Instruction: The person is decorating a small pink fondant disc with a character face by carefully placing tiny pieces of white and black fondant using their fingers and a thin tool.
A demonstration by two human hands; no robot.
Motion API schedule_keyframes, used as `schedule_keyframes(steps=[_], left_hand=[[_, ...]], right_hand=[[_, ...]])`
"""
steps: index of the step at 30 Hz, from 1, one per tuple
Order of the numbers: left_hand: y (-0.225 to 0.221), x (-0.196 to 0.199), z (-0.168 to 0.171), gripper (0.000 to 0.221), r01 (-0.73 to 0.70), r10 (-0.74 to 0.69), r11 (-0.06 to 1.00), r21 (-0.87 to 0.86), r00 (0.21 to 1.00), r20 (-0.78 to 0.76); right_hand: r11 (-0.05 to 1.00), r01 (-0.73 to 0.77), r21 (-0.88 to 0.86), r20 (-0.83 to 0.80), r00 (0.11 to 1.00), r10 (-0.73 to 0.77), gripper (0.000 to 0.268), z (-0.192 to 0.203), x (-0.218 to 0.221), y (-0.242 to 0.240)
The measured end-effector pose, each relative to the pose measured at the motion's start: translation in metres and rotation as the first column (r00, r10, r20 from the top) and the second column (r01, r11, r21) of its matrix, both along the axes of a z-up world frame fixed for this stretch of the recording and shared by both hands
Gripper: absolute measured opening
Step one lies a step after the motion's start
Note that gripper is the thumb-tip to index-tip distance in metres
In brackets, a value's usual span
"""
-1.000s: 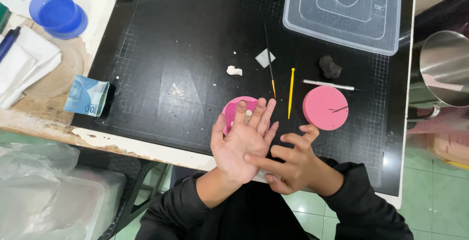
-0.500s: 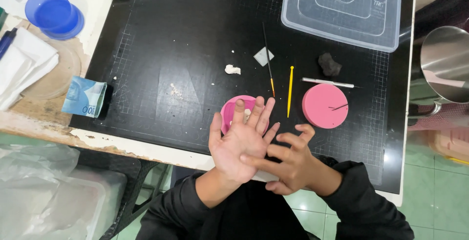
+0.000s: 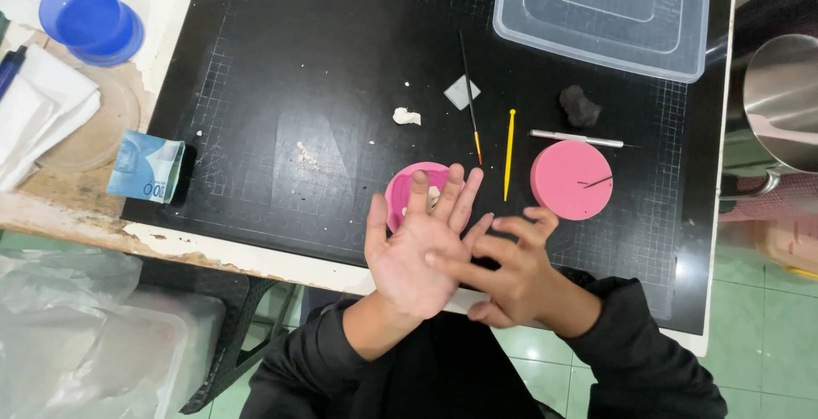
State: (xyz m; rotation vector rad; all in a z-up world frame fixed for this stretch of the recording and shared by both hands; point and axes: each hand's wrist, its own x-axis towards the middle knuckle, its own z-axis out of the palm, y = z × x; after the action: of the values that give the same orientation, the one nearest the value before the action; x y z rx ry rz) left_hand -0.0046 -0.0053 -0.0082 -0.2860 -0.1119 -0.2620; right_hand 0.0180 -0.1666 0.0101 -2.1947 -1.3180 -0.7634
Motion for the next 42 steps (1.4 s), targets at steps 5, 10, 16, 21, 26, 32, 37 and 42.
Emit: schedule_keyframes(steps=[5, 10, 16, 21, 26, 32, 37, 42], left_hand=[[-0.001, -0.001, 0.007, 0.054, -0.013, 0.013, 1.000, 0.001, 0.999, -0.037], [-0.001, -0.002, 0.006, 0.053, -0.023, 0.021, 0.999, -0.021, 0.994, -0.104], [-0.001, -0.002, 0.005, 0.051, -0.021, 0.020, 1.000, -0.006, 0.996, -0.085], [-0.003, -0.002, 0.004, 0.050, -0.046, 0.055, 0.994, 0.099, 0.995, -0.086], [-0.007, 0.000, 0.006, 0.050, -0.080, 0.121, 0.965, 0.250, 0.981, -0.150], [-0.010, -0.002, 0.009, 0.051, -0.130, 0.213, 0.919, 0.372, 0.958, -0.191], [-0.009, -0.005, 0.003, 0.049, -0.187, 0.276, 0.897, 0.399, 0.944, -0.178], [-0.008, -0.007, -0.002, 0.048, -0.269, 0.378, 0.836, 0.479, 0.914, -0.146]], right_hand=[[0.998, 0.045, 0.037, -0.010, 0.999, -0.044, 0.066, 0.001, 0.005, -0.002], [0.996, 0.007, 0.084, -0.062, 0.998, -0.002, 0.062, -0.002, 0.003, -0.006], [0.996, -0.023, 0.084, -0.043, 0.999, 0.026, 0.060, 0.001, -0.001, -0.004], [0.996, 0.040, 0.077, -0.048, 0.998, -0.036, 0.018, 0.004, -0.004, 0.000], [0.993, 0.115, 0.008, -0.193, 0.975, -0.111, 0.009, 0.013, -0.009, 0.006], [0.987, 0.145, -0.071, -0.211, 0.965, -0.157, 0.003, 0.018, -0.014, 0.012], [0.985, 0.143, -0.095, -0.194, 0.968, -0.159, 0.002, 0.026, -0.013, 0.022], [0.987, 0.141, -0.073, -0.244, 0.957, -0.154, 0.005, 0.027, -0.013, 0.035]])
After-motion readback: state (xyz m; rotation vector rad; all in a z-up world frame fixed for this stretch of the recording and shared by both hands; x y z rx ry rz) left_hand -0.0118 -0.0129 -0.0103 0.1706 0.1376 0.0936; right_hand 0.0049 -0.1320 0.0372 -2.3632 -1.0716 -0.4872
